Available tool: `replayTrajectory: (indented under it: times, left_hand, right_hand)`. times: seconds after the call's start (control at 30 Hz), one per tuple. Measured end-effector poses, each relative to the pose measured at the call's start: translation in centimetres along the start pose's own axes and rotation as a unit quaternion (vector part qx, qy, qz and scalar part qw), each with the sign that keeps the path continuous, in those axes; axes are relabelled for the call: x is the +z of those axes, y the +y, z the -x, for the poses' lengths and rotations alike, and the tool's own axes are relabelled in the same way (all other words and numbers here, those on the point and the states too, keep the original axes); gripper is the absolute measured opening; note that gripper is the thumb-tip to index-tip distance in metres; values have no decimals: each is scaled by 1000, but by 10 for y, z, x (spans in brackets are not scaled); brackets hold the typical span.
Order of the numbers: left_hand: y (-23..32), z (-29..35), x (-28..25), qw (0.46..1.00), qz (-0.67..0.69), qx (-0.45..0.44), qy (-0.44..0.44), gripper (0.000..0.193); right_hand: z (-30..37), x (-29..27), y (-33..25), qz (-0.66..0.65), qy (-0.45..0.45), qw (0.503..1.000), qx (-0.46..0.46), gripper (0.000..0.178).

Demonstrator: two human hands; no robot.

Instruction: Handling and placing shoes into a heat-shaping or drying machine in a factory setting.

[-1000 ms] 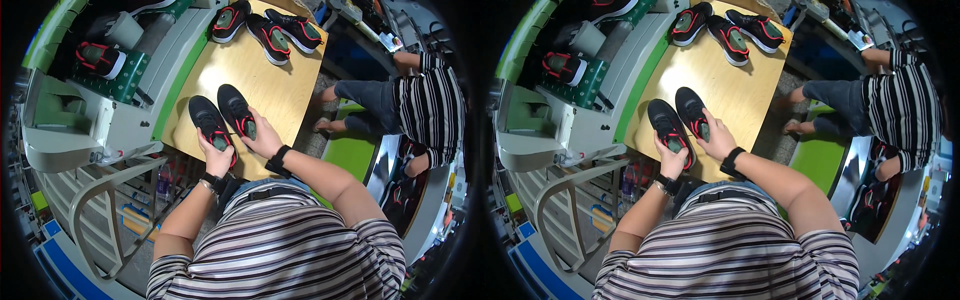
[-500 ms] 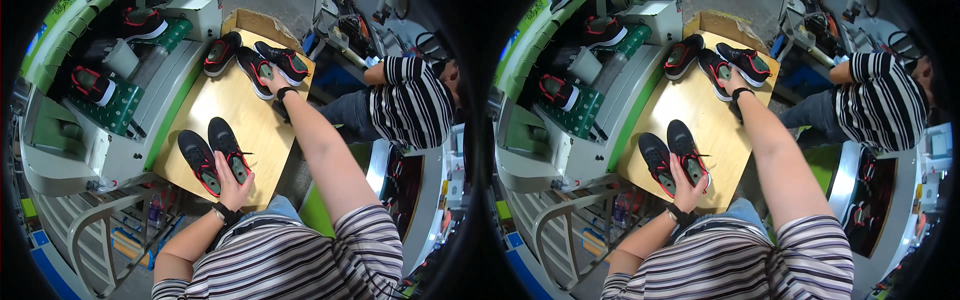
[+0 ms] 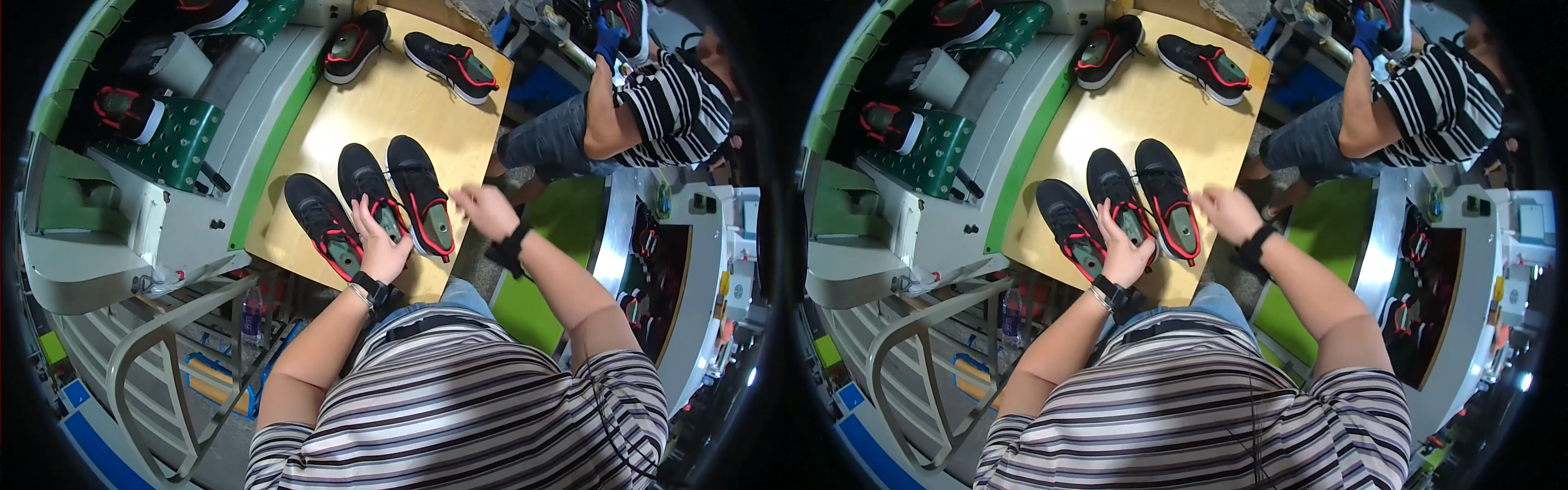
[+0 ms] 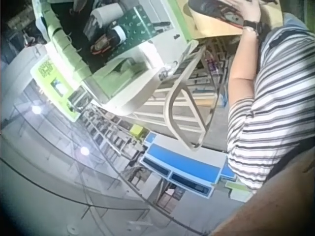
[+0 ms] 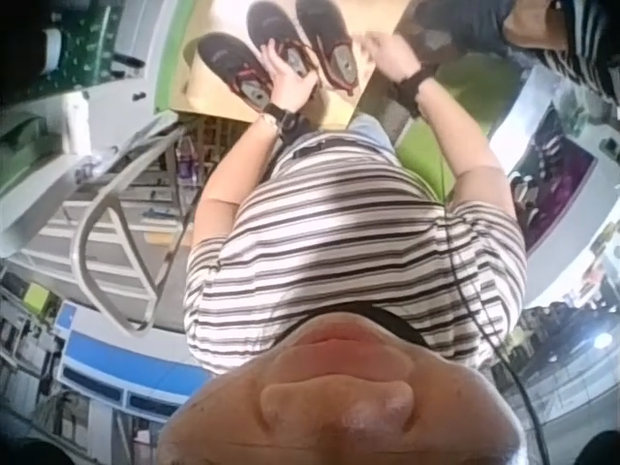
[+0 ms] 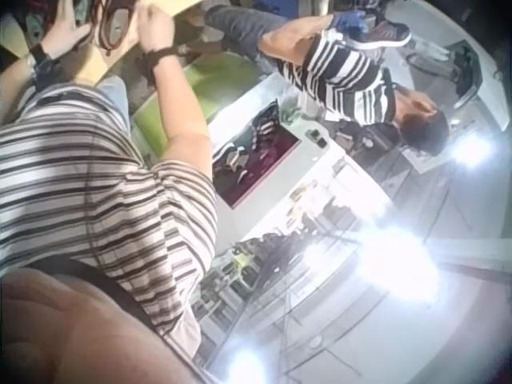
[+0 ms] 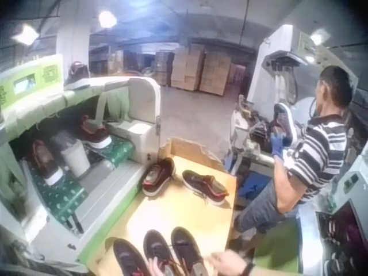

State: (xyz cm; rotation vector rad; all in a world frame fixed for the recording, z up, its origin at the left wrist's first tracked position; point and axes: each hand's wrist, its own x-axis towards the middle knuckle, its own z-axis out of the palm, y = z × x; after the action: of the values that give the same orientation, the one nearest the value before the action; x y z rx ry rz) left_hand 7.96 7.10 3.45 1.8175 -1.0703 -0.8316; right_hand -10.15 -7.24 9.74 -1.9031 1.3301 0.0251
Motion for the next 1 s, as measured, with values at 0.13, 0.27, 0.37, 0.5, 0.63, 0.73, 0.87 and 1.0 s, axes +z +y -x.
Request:
replayTrajectory:
  times: [0.13, 0.27, 0.37, 0.5, 0.63, 0.73, 0.87, 1.0]
  left_hand:
    - [13, -2, -8, 1000, -17, -8, 7, 98]
    - [33, -17, -32, 992, -4, 117, 45, 63]
    - [35, -33, -56, 982, 14, 162, 94, 41]
    - [30, -31, -60, 986, -42, 144, 66, 23]
    - [26, -19, -44, 981, -88, 158, 73, 21]
    - [25, -11, -43, 979, -96, 165, 70, 20]
    - [26, -12, -40, 978, -101, 168, 65, 20]
    - [28, -13, -39, 980, -94, 159, 73, 31]
  right_hand:
    - [-60, -4, -18, 3, 44, 954, -298, 37]
    - [-100, 9, -2, 90, -67, 966, -233, 42]
    - [-59, -2, -17, -144, 47, 974, -168, 25]
    - [8, 24, -2, -35, 56, 969, -237, 18]
    - [20, 44, 14, 23, 143, 935, -325, 15]
    - [20, 43, 13, 63, 182, 920, -343, 22]
    - [10, 41, 6, 127, 191, 901, -368, 24]
    - [-17, 35, -11, 108, 178, 936, -284, 18]
